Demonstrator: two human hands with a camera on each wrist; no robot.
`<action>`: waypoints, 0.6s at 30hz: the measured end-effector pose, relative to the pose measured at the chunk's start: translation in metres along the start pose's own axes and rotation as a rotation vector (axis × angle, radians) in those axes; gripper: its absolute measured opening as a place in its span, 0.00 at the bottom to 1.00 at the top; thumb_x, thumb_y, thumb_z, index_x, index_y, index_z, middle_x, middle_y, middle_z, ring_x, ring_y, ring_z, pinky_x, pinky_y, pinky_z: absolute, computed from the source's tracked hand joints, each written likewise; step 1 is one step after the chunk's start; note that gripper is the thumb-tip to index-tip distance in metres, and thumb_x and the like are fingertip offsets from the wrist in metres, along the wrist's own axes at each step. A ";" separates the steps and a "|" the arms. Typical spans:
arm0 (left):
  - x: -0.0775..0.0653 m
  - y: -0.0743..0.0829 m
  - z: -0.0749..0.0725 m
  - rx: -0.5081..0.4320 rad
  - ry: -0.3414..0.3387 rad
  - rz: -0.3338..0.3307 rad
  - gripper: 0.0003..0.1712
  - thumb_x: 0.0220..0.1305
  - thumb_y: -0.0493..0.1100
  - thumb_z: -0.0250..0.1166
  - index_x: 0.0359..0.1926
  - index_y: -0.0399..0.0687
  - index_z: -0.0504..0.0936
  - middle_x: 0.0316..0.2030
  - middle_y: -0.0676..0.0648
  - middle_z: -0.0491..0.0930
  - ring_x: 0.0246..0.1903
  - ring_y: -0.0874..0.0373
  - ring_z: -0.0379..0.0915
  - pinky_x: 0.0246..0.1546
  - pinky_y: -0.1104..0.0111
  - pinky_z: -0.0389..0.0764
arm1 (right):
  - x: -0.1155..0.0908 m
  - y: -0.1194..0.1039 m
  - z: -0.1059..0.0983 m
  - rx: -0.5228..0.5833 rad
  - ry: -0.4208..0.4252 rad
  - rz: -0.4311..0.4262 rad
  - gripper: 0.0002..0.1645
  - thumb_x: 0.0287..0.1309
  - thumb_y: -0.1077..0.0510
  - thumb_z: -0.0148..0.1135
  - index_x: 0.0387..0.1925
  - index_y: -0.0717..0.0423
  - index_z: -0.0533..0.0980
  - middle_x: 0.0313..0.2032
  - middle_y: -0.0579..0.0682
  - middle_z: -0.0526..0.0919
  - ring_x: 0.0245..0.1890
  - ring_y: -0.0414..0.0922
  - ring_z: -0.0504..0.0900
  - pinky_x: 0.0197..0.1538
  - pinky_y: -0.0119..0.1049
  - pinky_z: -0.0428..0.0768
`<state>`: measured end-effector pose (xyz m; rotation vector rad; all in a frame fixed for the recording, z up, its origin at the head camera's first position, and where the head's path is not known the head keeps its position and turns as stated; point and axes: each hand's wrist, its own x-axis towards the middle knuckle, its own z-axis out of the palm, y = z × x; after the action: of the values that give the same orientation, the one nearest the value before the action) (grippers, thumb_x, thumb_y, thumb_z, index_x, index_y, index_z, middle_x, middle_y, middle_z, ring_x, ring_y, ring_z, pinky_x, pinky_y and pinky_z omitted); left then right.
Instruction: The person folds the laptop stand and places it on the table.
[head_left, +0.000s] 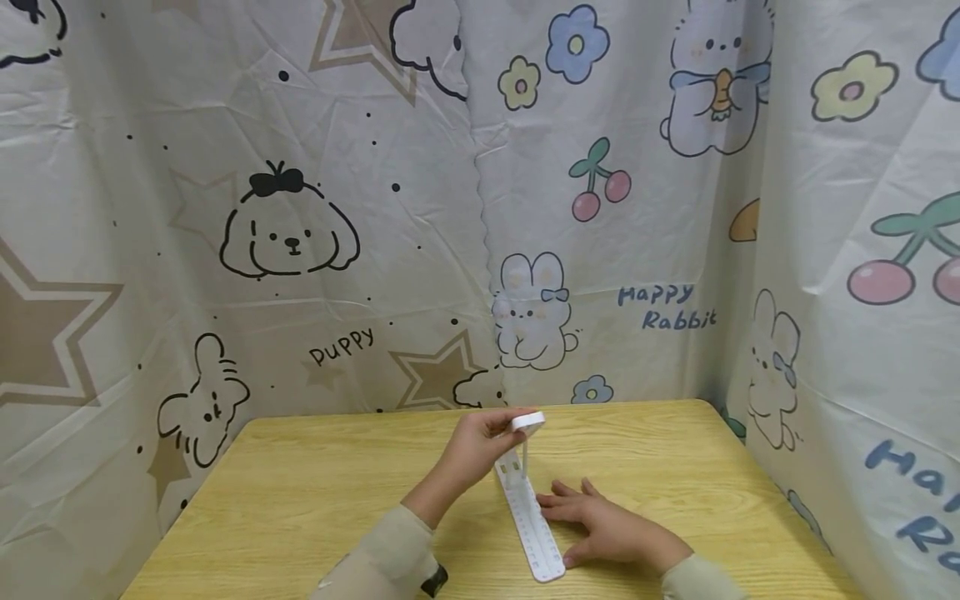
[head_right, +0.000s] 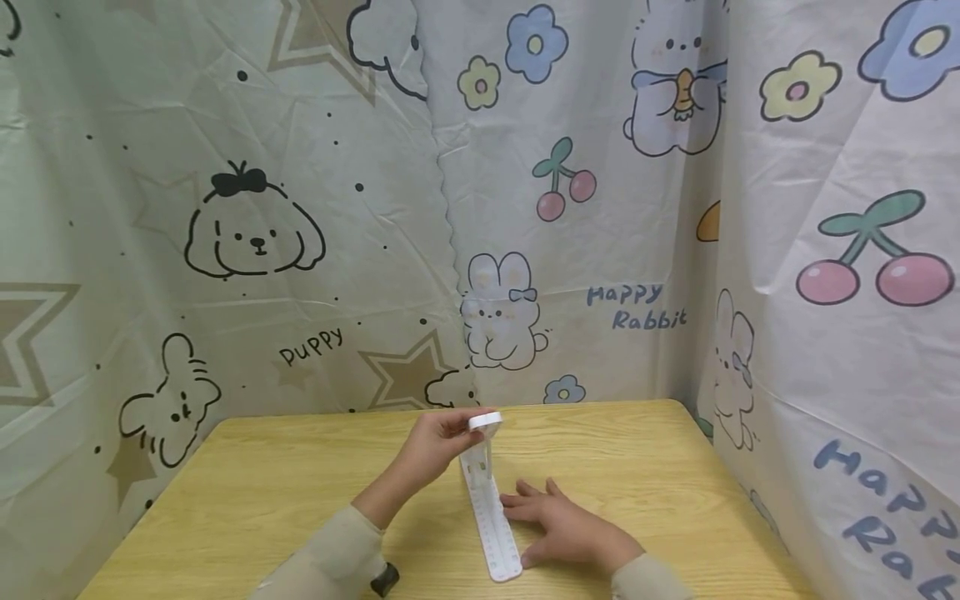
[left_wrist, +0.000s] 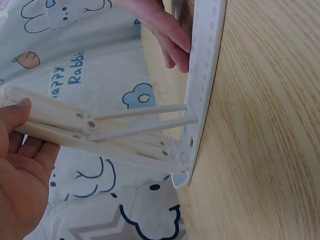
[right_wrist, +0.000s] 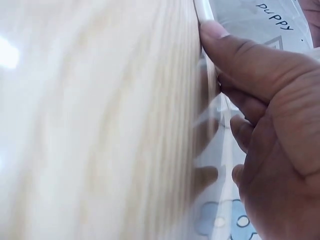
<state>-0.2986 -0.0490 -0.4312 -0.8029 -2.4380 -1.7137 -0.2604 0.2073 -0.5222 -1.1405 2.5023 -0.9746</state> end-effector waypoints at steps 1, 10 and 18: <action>0.000 -0.001 -0.001 -0.007 -0.002 0.002 0.17 0.68 0.38 0.68 0.56 0.55 0.87 0.53 0.51 0.87 0.54 0.55 0.82 0.54 0.63 0.84 | 0.001 -0.001 0.001 -0.004 0.004 0.003 0.48 0.49 0.42 0.75 0.70 0.55 0.72 0.74 0.54 0.68 0.76 0.69 0.51 0.70 0.78 0.33; -0.001 -0.008 -0.012 -0.083 -0.045 -0.014 0.16 0.69 0.36 0.67 0.56 0.49 0.87 0.52 0.47 0.87 0.52 0.54 0.83 0.52 0.65 0.85 | 0.010 -0.013 0.013 -0.029 0.041 0.064 0.50 0.48 0.43 0.76 0.69 0.62 0.72 0.74 0.56 0.67 0.77 0.67 0.52 0.72 0.76 0.34; -0.002 -0.012 -0.021 -0.095 -0.074 -0.019 0.15 0.69 0.36 0.66 0.55 0.48 0.87 0.52 0.45 0.87 0.52 0.54 0.83 0.52 0.65 0.85 | 0.021 -0.026 0.025 -0.099 0.072 0.133 0.50 0.45 0.44 0.80 0.67 0.62 0.74 0.73 0.57 0.69 0.77 0.66 0.55 0.72 0.77 0.36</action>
<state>-0.3079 -0.0711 -0.4345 -0.8715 -2.4343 -1.8510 -0.2480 0.1679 -0.5230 -0.9664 2.6717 -0.8808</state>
